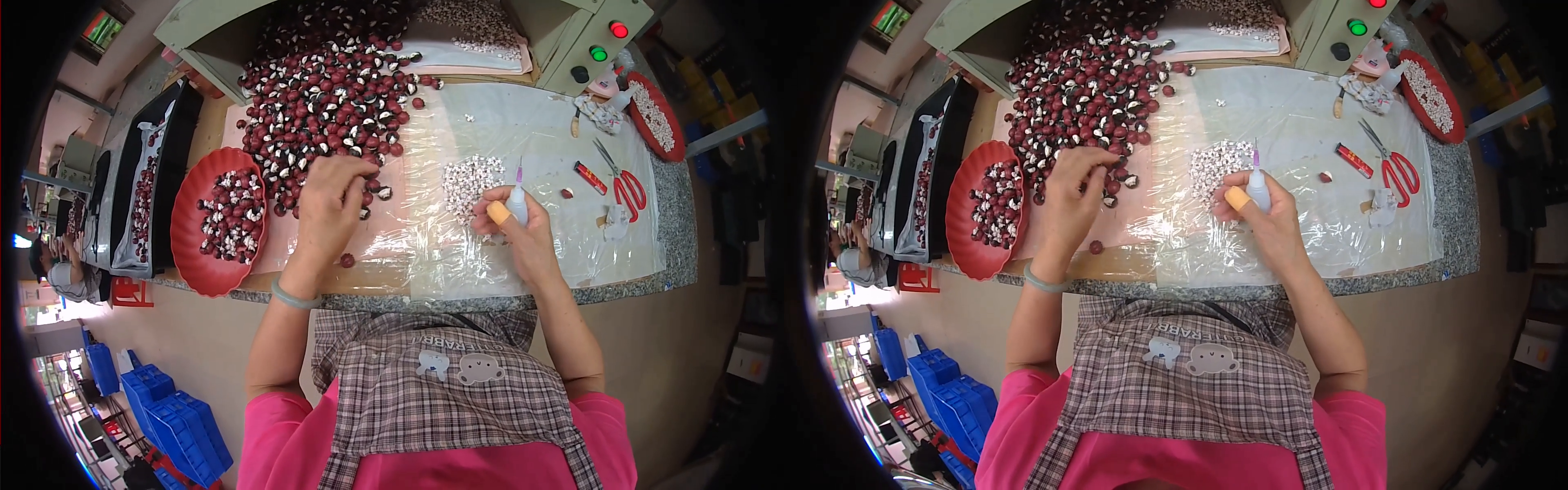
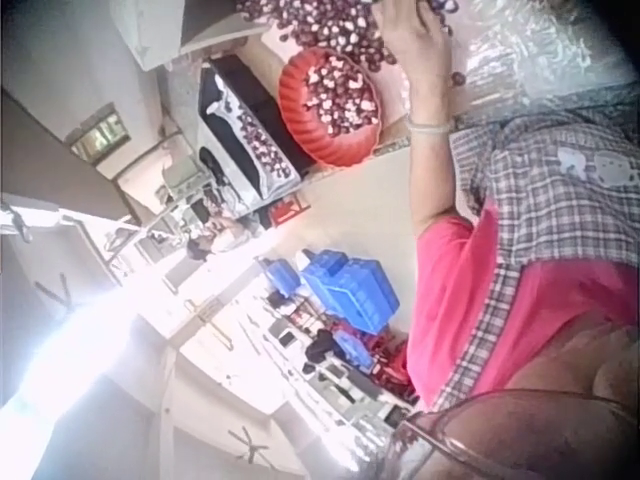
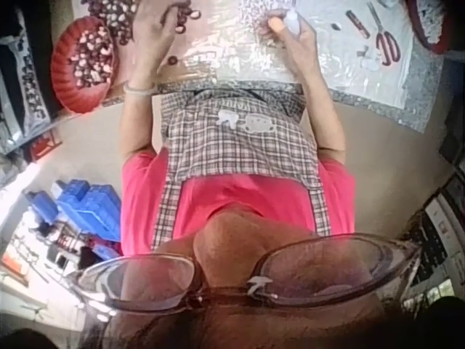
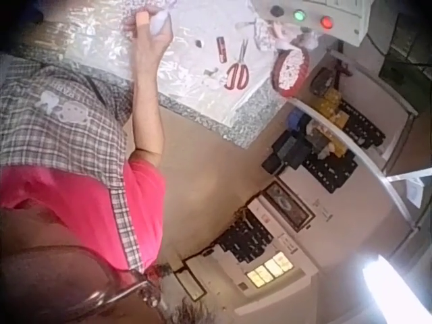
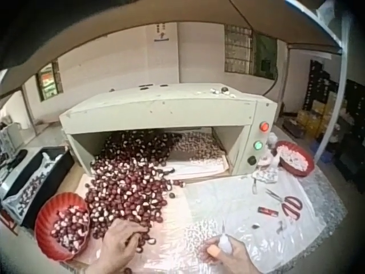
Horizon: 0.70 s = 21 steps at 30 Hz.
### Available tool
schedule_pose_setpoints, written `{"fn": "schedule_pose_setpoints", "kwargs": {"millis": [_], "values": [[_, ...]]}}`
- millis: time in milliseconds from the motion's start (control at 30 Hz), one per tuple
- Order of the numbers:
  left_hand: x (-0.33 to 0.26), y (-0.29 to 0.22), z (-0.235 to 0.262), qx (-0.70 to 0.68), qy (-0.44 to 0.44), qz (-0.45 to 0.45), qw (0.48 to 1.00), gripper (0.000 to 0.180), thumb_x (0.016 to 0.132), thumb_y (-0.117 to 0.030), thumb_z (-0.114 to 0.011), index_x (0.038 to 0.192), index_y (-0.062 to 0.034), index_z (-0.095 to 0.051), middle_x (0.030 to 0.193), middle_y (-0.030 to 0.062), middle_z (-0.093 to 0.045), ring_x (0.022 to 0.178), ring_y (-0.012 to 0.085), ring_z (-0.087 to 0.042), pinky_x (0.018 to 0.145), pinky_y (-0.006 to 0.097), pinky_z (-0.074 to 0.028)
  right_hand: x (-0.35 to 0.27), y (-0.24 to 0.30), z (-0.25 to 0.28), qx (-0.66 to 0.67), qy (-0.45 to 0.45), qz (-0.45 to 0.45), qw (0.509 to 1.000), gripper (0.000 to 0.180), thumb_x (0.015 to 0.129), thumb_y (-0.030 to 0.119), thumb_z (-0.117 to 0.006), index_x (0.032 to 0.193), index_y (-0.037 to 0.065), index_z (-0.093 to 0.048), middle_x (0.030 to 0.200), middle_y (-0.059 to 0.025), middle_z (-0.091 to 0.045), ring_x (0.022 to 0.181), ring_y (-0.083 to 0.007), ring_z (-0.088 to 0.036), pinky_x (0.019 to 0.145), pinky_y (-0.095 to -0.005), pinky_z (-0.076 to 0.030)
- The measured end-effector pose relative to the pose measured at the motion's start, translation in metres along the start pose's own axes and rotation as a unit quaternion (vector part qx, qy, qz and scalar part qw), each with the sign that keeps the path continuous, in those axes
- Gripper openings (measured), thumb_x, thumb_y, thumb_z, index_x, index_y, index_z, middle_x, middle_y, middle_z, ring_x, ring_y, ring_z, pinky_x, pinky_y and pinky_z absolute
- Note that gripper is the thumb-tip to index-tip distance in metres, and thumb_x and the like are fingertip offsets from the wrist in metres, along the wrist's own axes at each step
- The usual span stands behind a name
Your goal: The person retrieves small pieces from an upper tray, applies glue to them using a squeeze bottle, and attaches them onto round figurines by hand.
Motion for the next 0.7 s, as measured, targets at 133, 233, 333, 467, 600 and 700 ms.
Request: {"fn": "schedule_pose_setpoints", "kwargs": {"millis": [133, 233, 333, 467, 600, 700], "values": [[-0.01, -0.008, -0.015, 0.042, 0.105, -0.068, 0.991, 0.021, 0.072, 0.002, -0.062, 0.092, -0.0032, -0.065, 0.091, 0.0067, -0.064, 0.089, 0.0255, -0.054, 0.076, 0.036, -0.043, -0.012, 0.004, 0.001, -0.052, 0.006, -0.01, 0.999, 0.016, 0.091, 0.008, -0.057, 0.105, 0.001, -0.059, 0.08, -0.0046, -0.062, 0.063, -0.007, -0.053, 0.056, -0.0198, -0.042], [-0.009, -0.006, -0.019, 0.079, 0.131, -0.076, 0.985, 0.025, 0.07, 0.001, -0.064, 0.095, -0.0039, -0.065, 0.094, 0.0062, -0.064, 0.091, 0.0257, -0.053, 0.078, 0.037, -0.042, -0.016, 0.003, 0.002, -0.056, 0.008, -0.013, 0.998, 0.017, 0.09, 0.008, -0.058, 0.106, 0.002, -0.059, 0.075, -0.001, -0.057, 0.058, -0.0042, -0.047, 0.051, -0.0178, -0.035], [-0.005, -0.01, -0.016, 0.095, 0.111, -0.094, 0.985, 0.026, 0.069, 0.002, -0.065, 0.094, -0.0047, -0.064, 0.095, 0.0059, -0.063, 0.092, 0.0252, -0.053, 0.079, 0.038, -0.041, -0.018, 0.007, 0.001, -0.044, 0.03, -0.008, 0.999, 0.02, 0.09, 0.007, -0.058, 0.109, 0.003, -0.057, 0.075, 0.0006, -0.053, 0.058, -0.0038, -0.044, 0.051, -0.0179, -0.033], [-0.009, -0.026, 0.01, -0.095, 0.056, 0.015, 0.994, 0.029, 0.07, 0.005, -0.061, 0.098, -0.0028, -0.063, 0.093, 0.0094, -0.061, 0.084, 0.0234, -0.056, 0.073, 0.032, -0.045, -0.023, 0.011, 0.001, -0.01, 0.021, 0.027, 0.999, 0.028, 0.091, 0.018, -0.059, 0.114, 0.006, -0.048, 0.073, 0.001, -0.048, 0.056, -0.0054, -0.041, 0.048, -0.0197, -0.028], [-0.061, -0.017, 0.03, -0.359, 0.276, 0.206, 0.867, 0.022, 0.077, 0.002, -0.055, 0.098, 0.0026, -0.063, 0.097, 0.0089, -0.059, 0.074, 0.0133, -0.063, 0.066, 0.024, -0.052, -0.026, 0.007, 0.012, 0.022, 0.05, -0.018, 0.998, 0.027, 0.092, 0.021, -0.057, 0.11, 0.004, -0.045, 0.085, -0.0078, -0.057, 0.063, -0.0109, -0.054, 0.052, -0.023, -0.039], [-0.091, -0.001, 0.029, -0.349, 0.32, 0.263, 0.841, 0.025, 0.077, 0.005, -0.054, 0.1, 0.0031, -0.063, 0.103, 0.0103, -0.059, 0.076, 0.0151, -0.065, 0.067, 0.025, -0.055, -0.027, 0.001, 0.013, -0.02, 0.117, -0.054, 0.991, 0.02, 0.091, 0.009, -0.055, 0.11, 0.003, -0.05, 0.097, -0.0077, -0.06, 0.08, -0.0167, -0.063, 0.066, -0.0261, -0.051]]}}
Point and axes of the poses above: each hand's wrist, its own x-axis towards the middle knuckle, its own z-axis out of the back of the hand, y = z × x, the point moved 4 cm from there along x, towards the middle knuckle
